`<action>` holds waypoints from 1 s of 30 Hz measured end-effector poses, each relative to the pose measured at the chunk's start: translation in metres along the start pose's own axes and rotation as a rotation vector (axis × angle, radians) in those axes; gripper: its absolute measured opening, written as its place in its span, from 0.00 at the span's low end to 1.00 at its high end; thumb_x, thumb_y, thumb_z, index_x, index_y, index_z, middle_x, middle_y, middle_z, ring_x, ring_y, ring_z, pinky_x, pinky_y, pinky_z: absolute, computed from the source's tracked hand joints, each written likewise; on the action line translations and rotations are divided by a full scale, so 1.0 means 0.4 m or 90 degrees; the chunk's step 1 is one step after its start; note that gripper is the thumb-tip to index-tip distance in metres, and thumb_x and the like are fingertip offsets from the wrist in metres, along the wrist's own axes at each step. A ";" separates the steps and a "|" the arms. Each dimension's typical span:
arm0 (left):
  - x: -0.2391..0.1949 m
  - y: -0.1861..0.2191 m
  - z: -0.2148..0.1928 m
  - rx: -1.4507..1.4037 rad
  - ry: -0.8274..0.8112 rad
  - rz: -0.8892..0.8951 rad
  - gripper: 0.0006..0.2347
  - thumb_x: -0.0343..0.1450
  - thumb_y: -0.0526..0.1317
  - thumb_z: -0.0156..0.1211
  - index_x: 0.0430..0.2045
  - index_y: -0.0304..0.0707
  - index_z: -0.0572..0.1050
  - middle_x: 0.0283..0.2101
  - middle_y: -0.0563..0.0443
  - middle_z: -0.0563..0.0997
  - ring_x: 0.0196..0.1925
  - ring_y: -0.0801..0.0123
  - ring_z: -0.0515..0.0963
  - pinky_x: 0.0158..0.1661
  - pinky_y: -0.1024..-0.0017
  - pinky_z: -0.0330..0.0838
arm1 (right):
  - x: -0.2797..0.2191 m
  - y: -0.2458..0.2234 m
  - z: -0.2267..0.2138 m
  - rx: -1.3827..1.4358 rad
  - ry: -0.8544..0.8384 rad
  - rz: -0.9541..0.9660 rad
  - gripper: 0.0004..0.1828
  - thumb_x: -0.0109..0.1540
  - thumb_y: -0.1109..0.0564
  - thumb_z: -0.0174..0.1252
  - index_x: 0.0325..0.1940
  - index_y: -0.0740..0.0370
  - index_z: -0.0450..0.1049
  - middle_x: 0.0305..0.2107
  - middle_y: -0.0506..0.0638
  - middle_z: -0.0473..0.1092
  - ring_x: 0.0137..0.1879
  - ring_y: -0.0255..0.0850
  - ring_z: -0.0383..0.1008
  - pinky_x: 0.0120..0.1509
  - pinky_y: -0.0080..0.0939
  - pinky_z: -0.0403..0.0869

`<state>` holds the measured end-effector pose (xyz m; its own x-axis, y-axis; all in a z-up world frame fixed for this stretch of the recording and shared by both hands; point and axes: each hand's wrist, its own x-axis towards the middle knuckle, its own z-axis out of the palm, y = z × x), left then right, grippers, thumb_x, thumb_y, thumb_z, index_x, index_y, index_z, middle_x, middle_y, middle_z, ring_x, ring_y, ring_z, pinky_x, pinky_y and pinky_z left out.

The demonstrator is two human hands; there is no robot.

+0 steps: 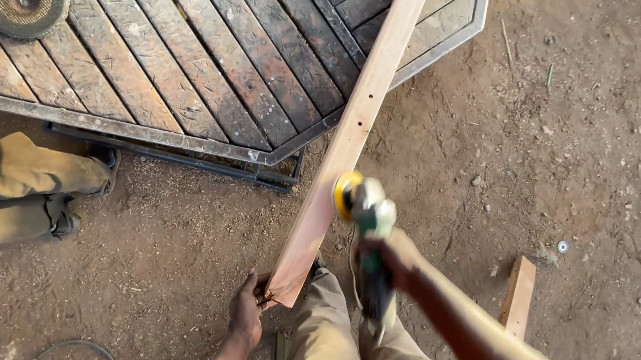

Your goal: Sanding a long wooden plank using an angle grinder with a sanding disc attachment.

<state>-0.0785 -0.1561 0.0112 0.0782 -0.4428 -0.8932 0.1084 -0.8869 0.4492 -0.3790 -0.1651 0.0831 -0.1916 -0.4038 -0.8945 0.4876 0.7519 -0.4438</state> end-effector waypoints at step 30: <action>0.010 0.007 0.299 1.070 0.288 0.382 0.49 0.66 0.61 0.65 0.75 0.33 0.43 0.56 0.40 0.71 0.47 0.59 0.78 0.45 0.66 0.77 | -0.250 -0.116 -0.164 -0.270 0.074 -0.130 0.18 0.43 0.65 0.67 0.36 0.60 0.74 0.23 0.52 0.75 0.26 0.41 0.70 0.33 0.41 0.70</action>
<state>-0.1964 -0.1762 0.0063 -0.0129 -0.8983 -0.4393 -0.9954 0.0534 -0.0800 -0.4382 -0.1256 0.1895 -0.3532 -0.5219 -0.7764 0.0446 0.8196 -0.5712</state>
